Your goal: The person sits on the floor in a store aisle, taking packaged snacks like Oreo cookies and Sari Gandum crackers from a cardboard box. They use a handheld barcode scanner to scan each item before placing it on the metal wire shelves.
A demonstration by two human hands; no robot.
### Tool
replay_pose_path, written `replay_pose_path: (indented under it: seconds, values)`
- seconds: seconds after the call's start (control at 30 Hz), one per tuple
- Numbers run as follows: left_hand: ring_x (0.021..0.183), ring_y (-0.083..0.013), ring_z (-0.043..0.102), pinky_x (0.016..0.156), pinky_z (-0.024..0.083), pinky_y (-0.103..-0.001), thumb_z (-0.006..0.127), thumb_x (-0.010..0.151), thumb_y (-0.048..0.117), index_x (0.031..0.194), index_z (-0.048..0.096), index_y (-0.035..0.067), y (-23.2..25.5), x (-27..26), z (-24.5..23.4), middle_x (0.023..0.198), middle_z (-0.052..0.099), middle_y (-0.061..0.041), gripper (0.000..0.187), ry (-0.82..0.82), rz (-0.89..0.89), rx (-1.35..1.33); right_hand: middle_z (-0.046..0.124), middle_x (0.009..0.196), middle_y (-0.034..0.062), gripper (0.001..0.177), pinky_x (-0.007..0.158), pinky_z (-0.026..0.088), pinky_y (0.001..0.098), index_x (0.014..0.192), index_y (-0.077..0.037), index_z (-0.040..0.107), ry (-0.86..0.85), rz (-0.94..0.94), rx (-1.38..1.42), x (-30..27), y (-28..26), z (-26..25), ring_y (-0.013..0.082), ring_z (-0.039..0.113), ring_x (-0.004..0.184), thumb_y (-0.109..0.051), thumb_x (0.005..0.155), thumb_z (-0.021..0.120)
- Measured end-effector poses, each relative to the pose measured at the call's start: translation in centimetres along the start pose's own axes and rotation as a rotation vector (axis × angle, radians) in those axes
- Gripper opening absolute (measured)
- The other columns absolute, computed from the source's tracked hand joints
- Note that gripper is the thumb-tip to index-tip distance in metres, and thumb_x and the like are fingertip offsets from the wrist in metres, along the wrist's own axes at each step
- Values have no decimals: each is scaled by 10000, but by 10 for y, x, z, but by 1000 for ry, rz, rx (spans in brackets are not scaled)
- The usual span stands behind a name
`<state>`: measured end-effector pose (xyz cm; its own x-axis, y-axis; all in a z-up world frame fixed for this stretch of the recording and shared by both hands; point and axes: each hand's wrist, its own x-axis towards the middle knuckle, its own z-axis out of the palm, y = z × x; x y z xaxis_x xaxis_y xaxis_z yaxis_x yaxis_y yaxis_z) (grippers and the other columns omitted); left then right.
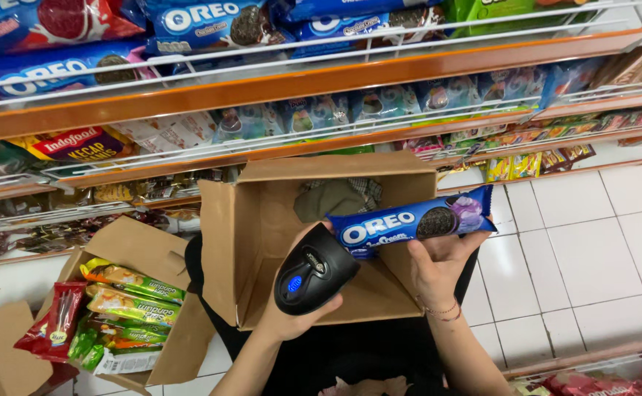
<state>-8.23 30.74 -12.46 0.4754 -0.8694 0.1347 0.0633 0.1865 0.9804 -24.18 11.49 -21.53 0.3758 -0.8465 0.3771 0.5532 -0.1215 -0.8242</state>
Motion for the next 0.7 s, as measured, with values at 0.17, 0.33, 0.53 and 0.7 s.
replay_pose_path:
  seconds: [0.17,0.33,0.53,0.7]
  values:
    - [1207,-191,661,1114,493,-357,887,803,363,1635,315,23,22,13,-19,1379,647,-125,1066,58,-11,37,514,1407,141,711,1085,502,490,1508,-205,240,-119,145,240,27,-10,11,281,582,1274,-223,992,728]
    - [1199,-184,648,1073,509,-365,874,803,353,1597,299,0,49,31,-37,1517,466,-132,1041,127,133,72,523,1444,138,453,1113,503,449,1402,-99,396,-217,181,245,56,-16,27,256,565,1320,-194,1047,661]
    - [1239,-263,667,1079,523,-407,842,817,308,1336,619,46,79,64,-62,1635,401,-187,622,105,397,436,446,1447,70,319,1153,435,303,1262,-22,511,-272,-20,-200,113,-32,56,173,515,1338,84,981,618]
    - [1287,-401,449,1117,374,-476,804,698,333,1081,816,63,103,104,-62,1581,452,-207,469,134,570,820,474,1335,57,271,1147,451,284,1229,48,587,-208,-242,-334,164,-49,80,142,527,1243,137,979,642]
